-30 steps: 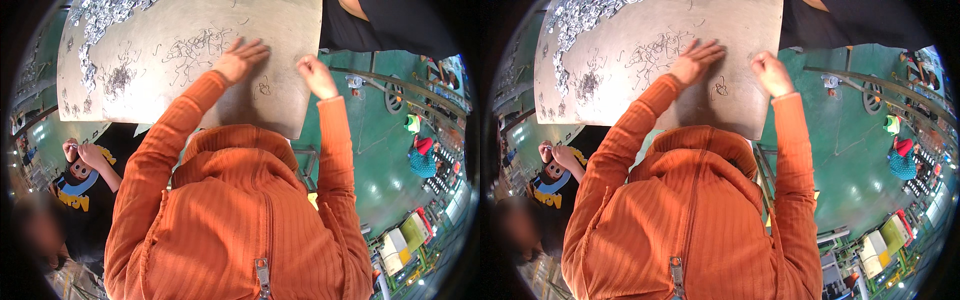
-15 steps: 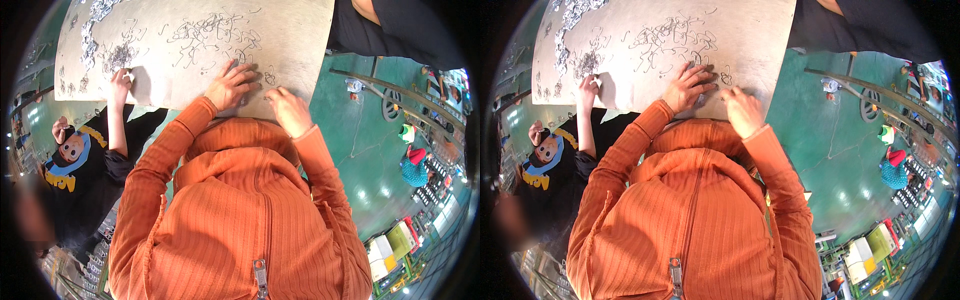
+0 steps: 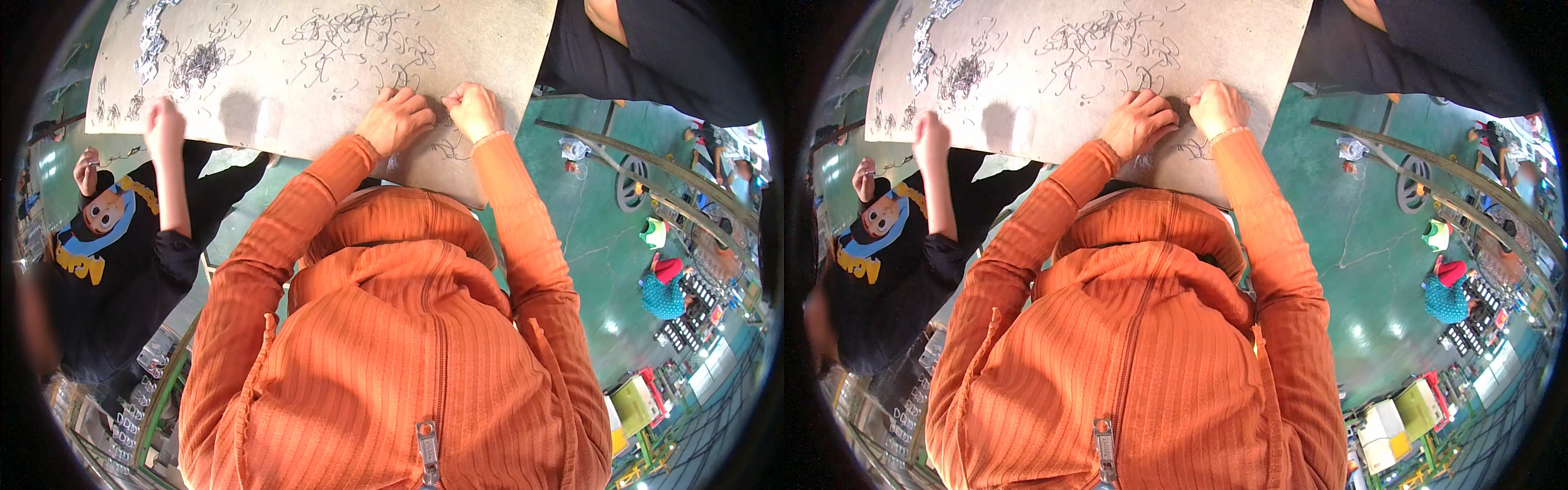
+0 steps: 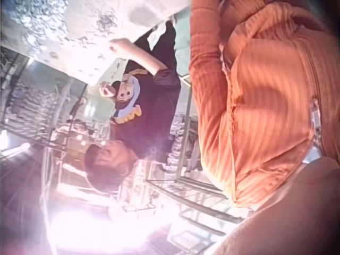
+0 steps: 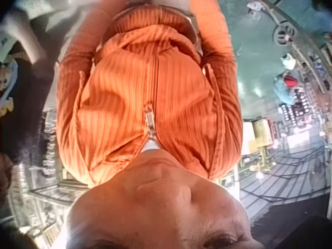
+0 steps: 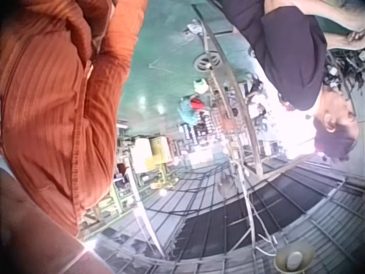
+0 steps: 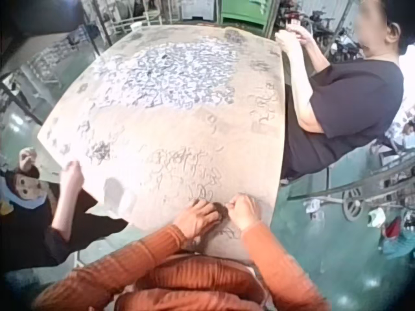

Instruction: The person dumps plastic buckles from baskets onto a sorting table, then walks across the workshop and strings metal buckles onto wire hooks by hand at another work table.

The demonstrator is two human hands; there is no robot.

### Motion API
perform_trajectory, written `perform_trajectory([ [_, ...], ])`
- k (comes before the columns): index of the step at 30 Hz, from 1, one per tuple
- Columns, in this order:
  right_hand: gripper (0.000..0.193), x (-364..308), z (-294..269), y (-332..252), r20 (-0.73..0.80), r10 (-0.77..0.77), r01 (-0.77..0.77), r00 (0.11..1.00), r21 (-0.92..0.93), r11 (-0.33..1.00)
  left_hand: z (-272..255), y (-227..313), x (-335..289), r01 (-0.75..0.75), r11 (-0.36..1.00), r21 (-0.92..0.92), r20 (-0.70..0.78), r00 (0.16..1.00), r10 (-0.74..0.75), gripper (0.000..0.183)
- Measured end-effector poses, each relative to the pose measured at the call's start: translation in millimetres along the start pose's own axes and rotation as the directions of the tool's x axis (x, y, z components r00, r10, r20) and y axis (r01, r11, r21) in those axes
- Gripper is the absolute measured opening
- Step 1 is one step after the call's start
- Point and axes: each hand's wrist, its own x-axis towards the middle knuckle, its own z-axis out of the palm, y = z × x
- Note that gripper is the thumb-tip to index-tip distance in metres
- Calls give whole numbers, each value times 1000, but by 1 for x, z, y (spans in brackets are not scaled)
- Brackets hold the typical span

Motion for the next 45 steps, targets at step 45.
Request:
perform_trajectory([
  [45, 13, 45, -1, -33, 46, -364, 354, 930, 150, 923, -59, -59, -33, 392, 920, -6, -303, 876, -375, 31],
])
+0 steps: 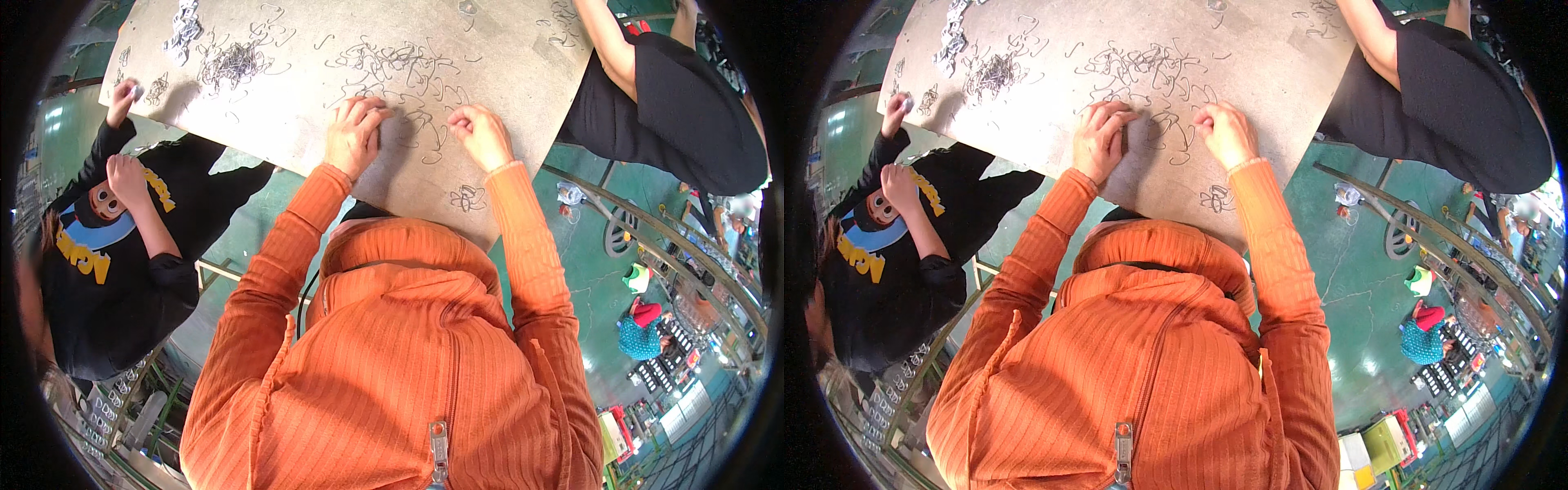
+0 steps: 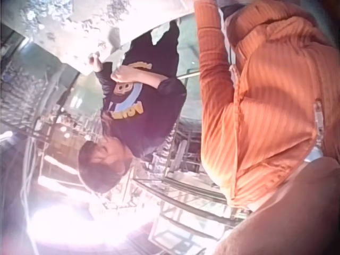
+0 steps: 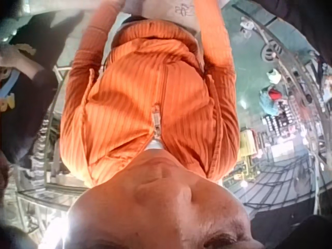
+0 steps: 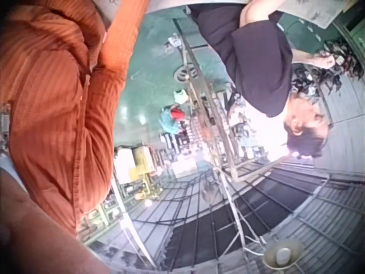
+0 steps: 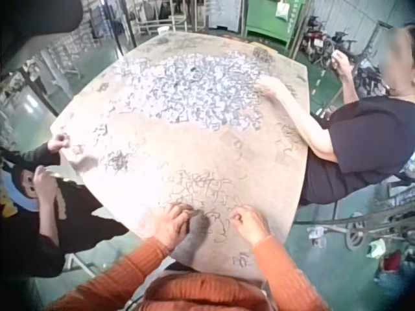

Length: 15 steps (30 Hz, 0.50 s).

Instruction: The person dumps plastic buckles from baskets onto a sorting table, then walks across the workshop and strings metal buckles onto wire hooks by hand at another work table.

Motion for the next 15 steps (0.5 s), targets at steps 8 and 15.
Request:
perform_trajectory([
  [8, 13, -16, -6, -7, 88, -77, 92, 993, -181, 979, 2, -23, -9, 41, 997, -67, -75, 996, -46, 30],
  [15, 14, -35, 12, -22, 136, -181, 198, 974, -123, 972, -1, -30, -8, 35, 999, -28, -100, 994, -37, 32],
])
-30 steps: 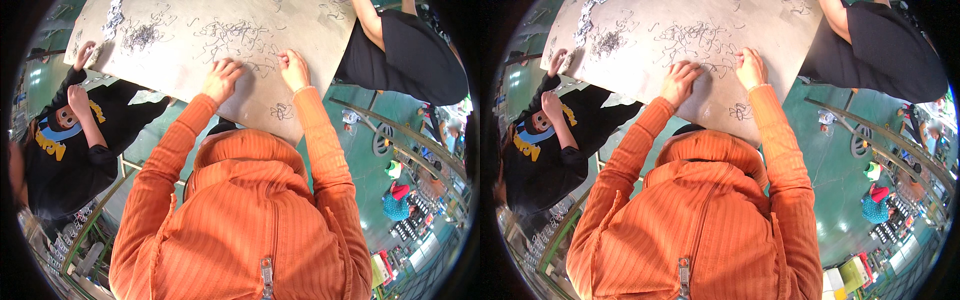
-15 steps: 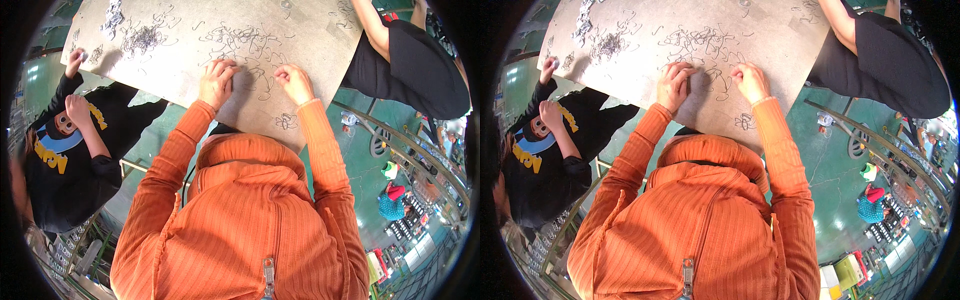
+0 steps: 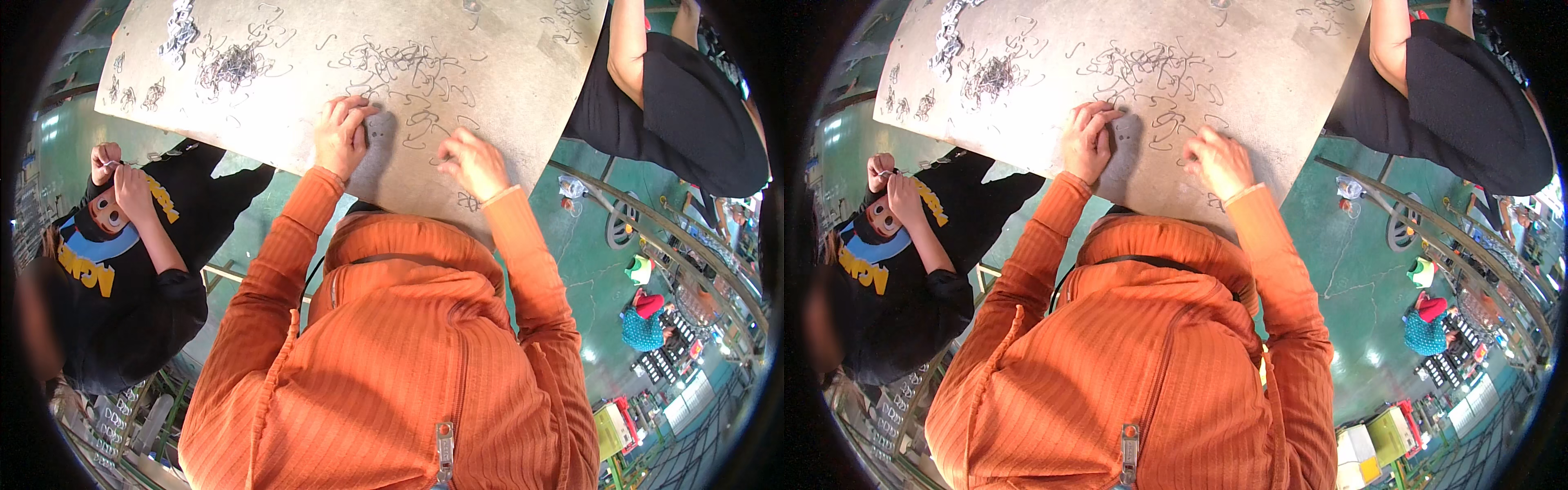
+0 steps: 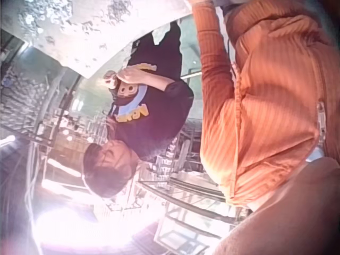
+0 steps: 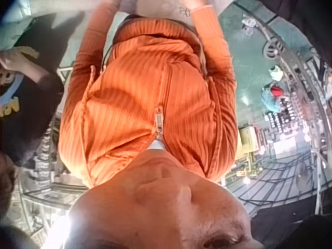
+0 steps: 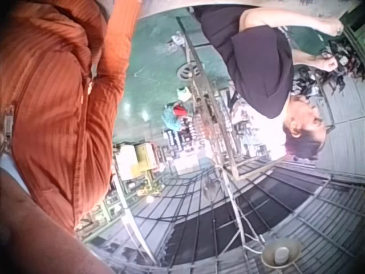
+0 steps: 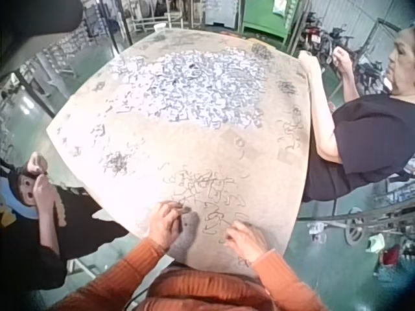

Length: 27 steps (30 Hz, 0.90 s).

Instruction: The person dumps plastic buckles from baskets onto a sorting table, then walks across the workshop and strings metal buckles onto wire hooks by hand at another work table.

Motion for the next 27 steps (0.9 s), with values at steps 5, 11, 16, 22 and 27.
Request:
perform_trajectory([
  [5, 12, -18, 23, 4, -71, -193, 174, 979, -222, 959, 22, 15, 16, -40, 996, -80, 4, 999, 40, 37],
  [11, 7, -15, -17, 24, 171, -49, -162, 984, 976, 145, 54, 43, 38, -61, 994, 90, 225, 974, 40, 42],
  [16, 11, 4, -44, 45, 8, -255, -75, 967, 965, -252, 24, 40, 3, -108, 994, 32, 331, 939, 91, 45],
  [22, 12, 66, -26, 38, 128, 303, -296, 944, 730, 616, -8, 18, -13, 105, 994, 3, 242, 965, -102, 39],
  [27, 12, 86, 4, -4, -178, 365, -330, 914, 198, 923, -14, 4, -5, 121, 992, 30, 144, 982, -124, 40],
])
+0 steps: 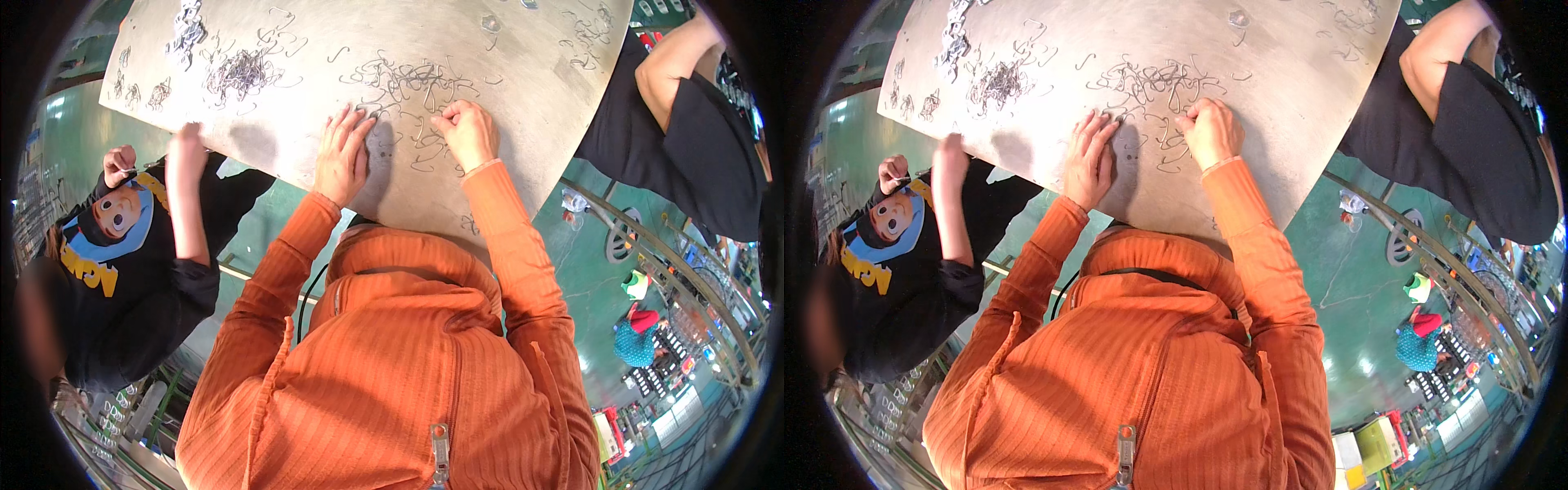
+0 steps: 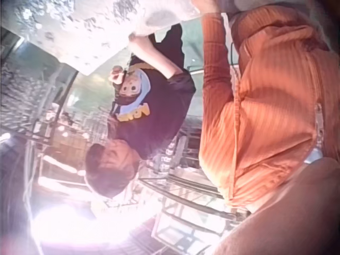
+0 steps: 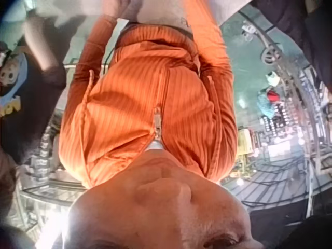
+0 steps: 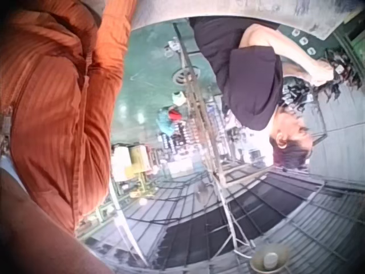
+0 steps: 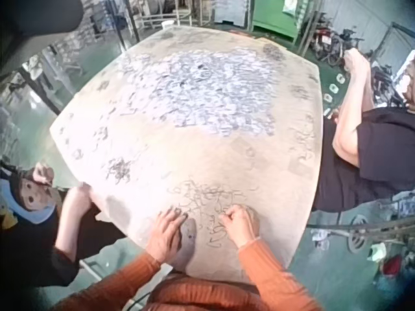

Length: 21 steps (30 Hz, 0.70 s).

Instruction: The person dumps plastic buckles from baskets onto a sorting table, then walks across the workshop and strings metal buckles onto wire hooks by hand at another work table.

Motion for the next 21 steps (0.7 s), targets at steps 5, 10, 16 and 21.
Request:
perform_trajectory([
  [5, 12, -2, 3, 10, 37, 34, -32, 999, -33, 999, -1, -5, 6, 25, 999, -44, -38, 999, -27, 40],
  [10, 11, -5, -14, 4, -16, -163, 161, 987, -71, 984, 5, -5, -1, 125, 986, 106, -74, 990, -118, 47],
  [16, 10, 4, -6, -20, 94, -148, 154, 985, -65, 986, 11, 12, -21, -26, 982, -187, 183, 981, 61, 49],
  [21, 12, 12, -11, -14, -108, -131, 92, 986, -306, 948, 3, -6, -3, 23, 997, -73, 3, 1000, -23, 47],
])
